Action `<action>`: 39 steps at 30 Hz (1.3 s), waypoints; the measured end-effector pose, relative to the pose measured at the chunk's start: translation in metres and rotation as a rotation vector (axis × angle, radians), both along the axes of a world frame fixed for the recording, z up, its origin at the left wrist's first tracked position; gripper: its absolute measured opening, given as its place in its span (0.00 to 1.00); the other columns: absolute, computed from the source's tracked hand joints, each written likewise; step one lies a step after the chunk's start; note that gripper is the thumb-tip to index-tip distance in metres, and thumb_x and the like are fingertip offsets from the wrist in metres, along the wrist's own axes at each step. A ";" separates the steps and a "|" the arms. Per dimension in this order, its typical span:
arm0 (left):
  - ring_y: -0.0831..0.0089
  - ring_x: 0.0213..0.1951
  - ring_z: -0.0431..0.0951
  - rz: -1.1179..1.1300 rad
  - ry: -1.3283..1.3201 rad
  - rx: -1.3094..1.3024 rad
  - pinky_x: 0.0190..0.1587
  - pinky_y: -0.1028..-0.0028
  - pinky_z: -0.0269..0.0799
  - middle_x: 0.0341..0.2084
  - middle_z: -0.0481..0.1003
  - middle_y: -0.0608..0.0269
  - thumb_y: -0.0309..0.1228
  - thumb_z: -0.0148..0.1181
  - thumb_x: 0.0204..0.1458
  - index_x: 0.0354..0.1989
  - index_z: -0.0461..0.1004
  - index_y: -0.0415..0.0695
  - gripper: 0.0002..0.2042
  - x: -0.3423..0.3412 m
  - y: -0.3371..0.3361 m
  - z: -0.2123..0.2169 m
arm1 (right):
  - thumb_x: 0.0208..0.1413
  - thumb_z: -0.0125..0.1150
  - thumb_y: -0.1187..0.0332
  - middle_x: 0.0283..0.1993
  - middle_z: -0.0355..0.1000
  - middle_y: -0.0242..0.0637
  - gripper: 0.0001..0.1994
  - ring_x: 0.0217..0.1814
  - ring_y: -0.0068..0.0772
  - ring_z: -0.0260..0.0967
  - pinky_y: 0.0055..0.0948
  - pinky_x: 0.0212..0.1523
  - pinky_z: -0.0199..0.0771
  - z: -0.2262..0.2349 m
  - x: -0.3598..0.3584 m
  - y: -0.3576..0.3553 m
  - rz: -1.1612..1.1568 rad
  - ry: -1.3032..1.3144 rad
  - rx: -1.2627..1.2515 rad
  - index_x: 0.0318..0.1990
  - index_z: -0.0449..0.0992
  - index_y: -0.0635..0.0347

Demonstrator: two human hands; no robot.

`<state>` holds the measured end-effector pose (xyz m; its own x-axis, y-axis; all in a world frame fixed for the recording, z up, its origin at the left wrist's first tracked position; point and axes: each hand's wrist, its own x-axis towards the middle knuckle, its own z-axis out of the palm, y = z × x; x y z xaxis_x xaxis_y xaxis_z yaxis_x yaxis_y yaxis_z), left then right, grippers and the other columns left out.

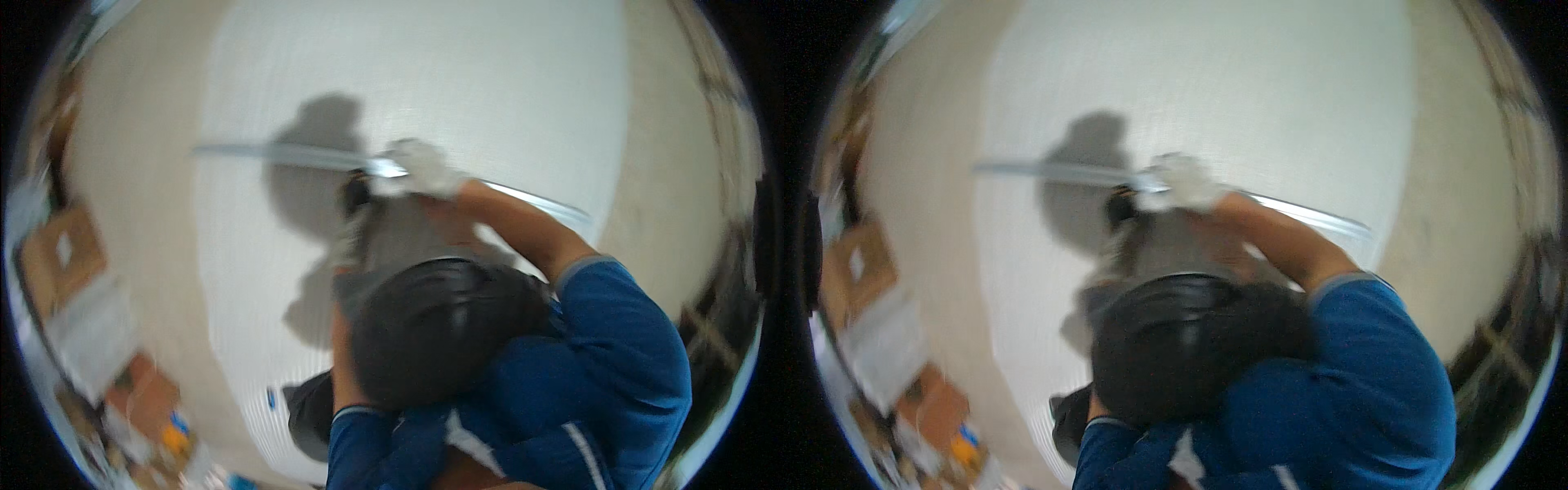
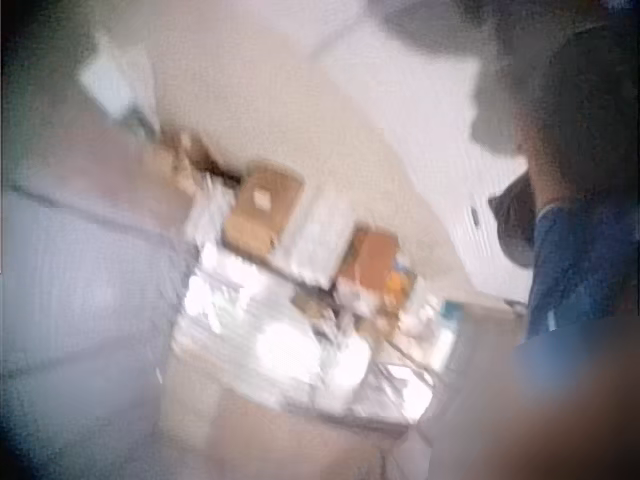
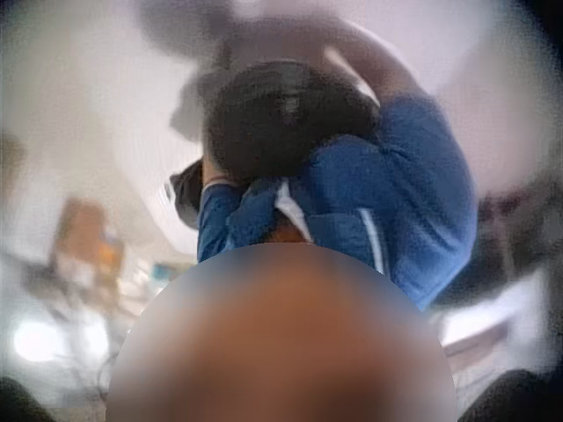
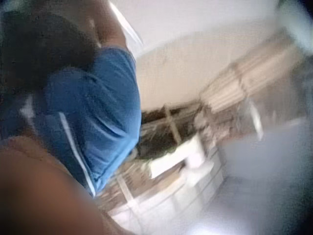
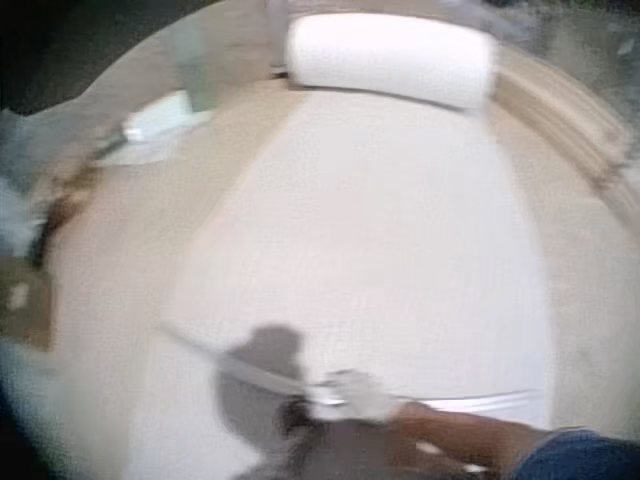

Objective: The person unrolls a sheet of bubble wrap on the floor, measures it with a tape measure, and cuts it to size using a utility knife. The person then places the cut piece aside.

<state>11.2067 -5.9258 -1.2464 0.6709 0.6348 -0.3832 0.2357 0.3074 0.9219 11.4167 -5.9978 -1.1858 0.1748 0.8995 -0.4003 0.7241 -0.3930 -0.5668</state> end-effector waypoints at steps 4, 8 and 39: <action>0.65 0.62 0.65 0.151 -0.236 -0.424 0.65 0.64 0.60 0.60 0.65 0.59 0.27 0.60 0.56 0.66 0.59 0.47 0.28 -0.004 0.002 -0.007 | 0.40 0.66 0.57 0.44 0.73 0.46 0.23 0.46 0.47 0.73 0.43 0.44 0.75 -0.012 0.006 -0.003 -0.056 -0.039 0.007 0.46 0.78 0.56; 0.62 0.62 0.64 0.188 -0.216 -0.483 0.66 0.61 0.59 0.61 0.65 0.58 0.29 0.60 0.57 0.67 0.57 0.47 0.29 -0.013 -0.001 0.007 | 0.40 0.59 0.61 0.45 0.71 0.43 0.23 0.48 0.46 0.71 0.40 0.48 0.74 -0.018 -0.004 -0.003 -0.002 -0.175 0.105 0.47 0.79 0.55; 0.63 0.62 0.63 0.203 -0.248 -0.542 0.59 0.60 0.71 0.60 0.64 0.61 0.27 0.69 0.49 0.67 0.58 0.49 0.36 -0.012 0.000 0.017 | 0.47 0.68 0.65 0.46 0.74 0.40 0.21 0.52 0.42 0.72 0.39 0.51 0.74 0.018 0.008 -0.017 0.086 -0.282 -0.012 0.51 0.74 0.53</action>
